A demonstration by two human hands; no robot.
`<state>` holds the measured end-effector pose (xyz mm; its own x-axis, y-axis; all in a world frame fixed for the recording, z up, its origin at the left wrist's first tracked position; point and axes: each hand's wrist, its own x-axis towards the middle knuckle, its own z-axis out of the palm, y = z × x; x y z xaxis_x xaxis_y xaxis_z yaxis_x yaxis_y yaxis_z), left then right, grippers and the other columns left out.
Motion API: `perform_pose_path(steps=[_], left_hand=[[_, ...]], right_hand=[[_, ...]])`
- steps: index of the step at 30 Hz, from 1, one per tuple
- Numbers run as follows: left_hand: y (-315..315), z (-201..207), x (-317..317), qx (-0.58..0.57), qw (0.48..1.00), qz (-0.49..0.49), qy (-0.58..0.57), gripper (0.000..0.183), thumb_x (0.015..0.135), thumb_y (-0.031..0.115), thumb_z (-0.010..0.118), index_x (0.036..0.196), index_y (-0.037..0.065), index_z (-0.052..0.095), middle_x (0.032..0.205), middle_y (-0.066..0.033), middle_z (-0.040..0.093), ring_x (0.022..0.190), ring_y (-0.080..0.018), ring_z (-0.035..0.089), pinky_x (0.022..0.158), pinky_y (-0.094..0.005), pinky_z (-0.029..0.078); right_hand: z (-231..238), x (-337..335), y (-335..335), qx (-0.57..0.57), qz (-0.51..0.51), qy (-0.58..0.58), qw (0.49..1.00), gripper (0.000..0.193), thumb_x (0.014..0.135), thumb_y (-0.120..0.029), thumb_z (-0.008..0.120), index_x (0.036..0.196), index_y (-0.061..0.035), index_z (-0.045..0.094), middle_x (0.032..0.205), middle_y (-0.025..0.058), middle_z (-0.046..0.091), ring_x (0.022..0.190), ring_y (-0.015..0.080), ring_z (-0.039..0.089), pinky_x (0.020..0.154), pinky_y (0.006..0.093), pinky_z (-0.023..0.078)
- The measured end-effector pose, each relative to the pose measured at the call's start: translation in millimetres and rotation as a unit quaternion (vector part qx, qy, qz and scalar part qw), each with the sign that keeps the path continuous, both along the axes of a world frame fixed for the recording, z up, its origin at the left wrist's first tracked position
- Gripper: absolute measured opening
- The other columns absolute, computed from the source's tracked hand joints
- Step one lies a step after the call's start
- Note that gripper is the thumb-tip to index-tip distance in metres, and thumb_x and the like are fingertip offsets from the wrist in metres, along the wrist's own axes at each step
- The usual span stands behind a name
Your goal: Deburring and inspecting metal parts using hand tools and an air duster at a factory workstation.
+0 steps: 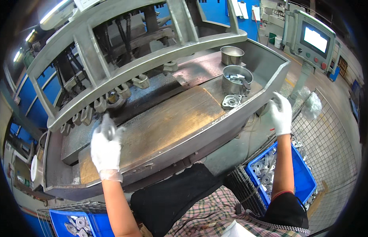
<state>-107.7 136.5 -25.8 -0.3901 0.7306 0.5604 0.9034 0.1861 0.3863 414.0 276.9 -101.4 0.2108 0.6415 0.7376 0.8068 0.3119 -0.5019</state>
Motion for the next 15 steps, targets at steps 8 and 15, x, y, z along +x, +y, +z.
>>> perform_pose_path(steps=[8,15], left_hand=[[4,-49,5,-0.195,0.98,0.045,0.003,0.06,0.089,0.048,0.066,0.138,0.014,0.061,0.114,-0.0202,0.068,0.106,-0.038,0.065,0.093,-0.0458,0.051],[4,-53,-2,-0.178,0.983,0.041,-0.018,0.061,0.088,0.046,0.068,0.14,0.014,0.06,0.115,-0.0195,0.069,0.106,-0.0379,0.065,0.094,-0.0454,0.051]], right_hand=[[34,-73,78,-0.106,0.045,-0.163,0.98,0.032,0.087,-0.025,0.07,0.118,-0.0158,0.07,0.094,0.0139,0.069,0.092,0.0338,0.068,0.083,0.044,0.053],[41,-59,107,-0.056,0.131,0.091,0.986,0.022,0.091,-0.025,0.067,0.105,-0.0082,0.073,0.097,0.0139,0.074,0.091,0.0276,0.072,0.083,0.0352,0.054]])
